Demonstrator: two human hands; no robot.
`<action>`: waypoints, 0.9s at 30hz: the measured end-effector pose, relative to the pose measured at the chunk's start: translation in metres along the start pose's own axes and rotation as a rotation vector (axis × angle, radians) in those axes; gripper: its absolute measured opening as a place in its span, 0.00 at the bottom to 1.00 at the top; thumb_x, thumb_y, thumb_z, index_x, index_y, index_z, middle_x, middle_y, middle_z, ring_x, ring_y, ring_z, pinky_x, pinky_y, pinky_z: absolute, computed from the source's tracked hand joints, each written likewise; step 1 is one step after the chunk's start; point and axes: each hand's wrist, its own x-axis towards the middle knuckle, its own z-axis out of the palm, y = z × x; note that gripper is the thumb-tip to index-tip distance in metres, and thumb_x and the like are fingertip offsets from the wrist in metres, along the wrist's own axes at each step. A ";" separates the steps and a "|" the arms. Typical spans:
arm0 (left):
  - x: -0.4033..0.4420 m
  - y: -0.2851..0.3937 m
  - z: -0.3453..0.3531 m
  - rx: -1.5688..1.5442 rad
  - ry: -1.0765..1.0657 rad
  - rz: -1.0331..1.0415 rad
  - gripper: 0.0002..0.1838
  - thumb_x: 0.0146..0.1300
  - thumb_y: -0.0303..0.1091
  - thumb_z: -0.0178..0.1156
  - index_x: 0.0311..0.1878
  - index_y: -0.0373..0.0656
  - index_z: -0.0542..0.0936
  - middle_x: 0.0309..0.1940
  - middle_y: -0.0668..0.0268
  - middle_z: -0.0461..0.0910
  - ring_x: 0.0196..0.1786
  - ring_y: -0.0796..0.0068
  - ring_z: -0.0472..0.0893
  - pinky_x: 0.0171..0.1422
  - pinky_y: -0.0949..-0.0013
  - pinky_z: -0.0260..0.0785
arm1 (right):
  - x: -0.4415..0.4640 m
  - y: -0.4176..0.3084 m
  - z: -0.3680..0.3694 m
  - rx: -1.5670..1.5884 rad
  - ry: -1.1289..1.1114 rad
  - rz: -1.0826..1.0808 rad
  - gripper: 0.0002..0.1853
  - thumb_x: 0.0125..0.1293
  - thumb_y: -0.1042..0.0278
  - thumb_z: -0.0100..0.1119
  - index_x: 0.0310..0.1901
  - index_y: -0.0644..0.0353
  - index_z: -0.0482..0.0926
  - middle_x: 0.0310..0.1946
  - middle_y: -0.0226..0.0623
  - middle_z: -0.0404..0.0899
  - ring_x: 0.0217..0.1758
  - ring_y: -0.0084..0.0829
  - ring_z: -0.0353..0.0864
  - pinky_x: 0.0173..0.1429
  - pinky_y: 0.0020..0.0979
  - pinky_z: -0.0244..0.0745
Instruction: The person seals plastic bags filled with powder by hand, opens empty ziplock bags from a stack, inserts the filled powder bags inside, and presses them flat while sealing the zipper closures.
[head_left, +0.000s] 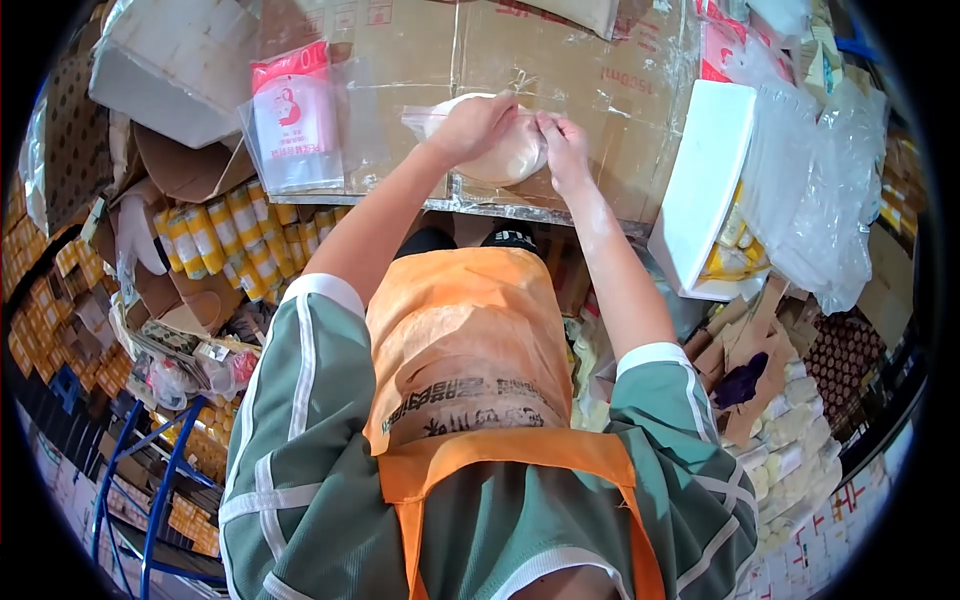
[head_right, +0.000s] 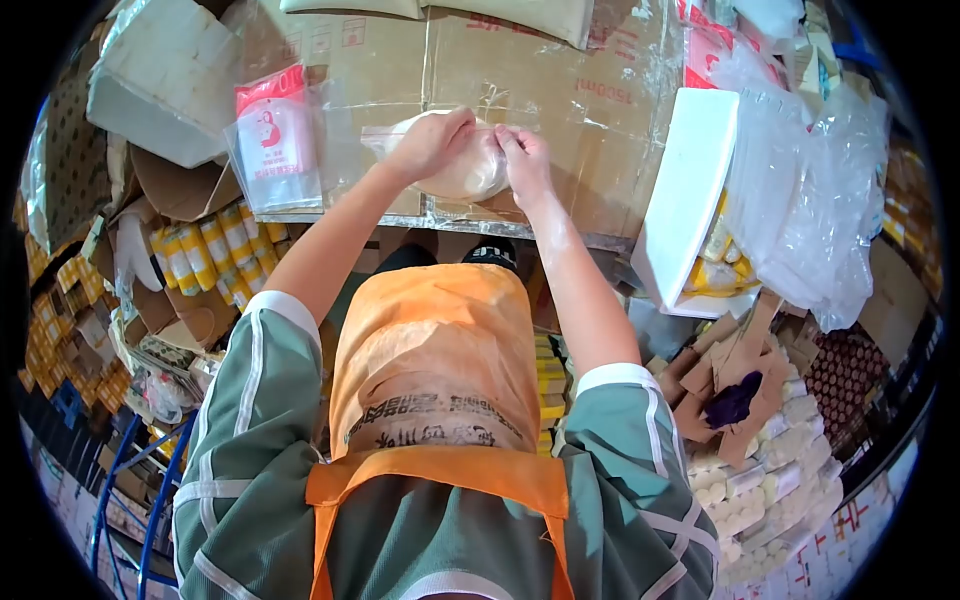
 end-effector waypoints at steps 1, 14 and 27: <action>0.002 -0.003 -0.001 0.016 -0.021 -0.037 0.08 0.64 0.33 0.52 0.42 0.40 0.73 0.29 0.48 0.79 0.34 0.45 0.78 0.39 0.53 0.69 | 0.002 0.004 0.002 0.035 0.052 0.036 0.12 0.69 0.64 0.57 0.38 0.66 0.82 0.31 0.31 0.82 0.34 0.18 0.76 0.42 0.23 0.72; -0.012 -0.011 -0.024 -0.395 -0.199 -0.195 0.13 0.58 0.37 0.64 0.30 0.35 0.78 0.23 0.63 0.77 0.27 0.77 0.72 0.34 0.69 0.66 | -0.018 -0.030 0.003 -0.245 -0.137 -0.118 0.10 0.65 0.67 0.62 0.40 0.65 0.83 0.31 0.29 0.82 0.33 0.17 0.76 0.39 0.23 0.71; -0.016 -0.017 -0.023 -0.665 -0.147 -0.274 0.09 0.61 0.33 0.60 0.36 0.35 0.79 0.29 0.70 0.78 0.34 0.83 0.73 0.42 0.75 0.68 | -0.002 -0.042 0.008 -0.436 -0.251 -0.147 0.09 0.59 0.68 0.67 0.38 0.64 0.84 0.30 0.30 0.83 0.32 0.16 0.76 0.38 0.23 0.72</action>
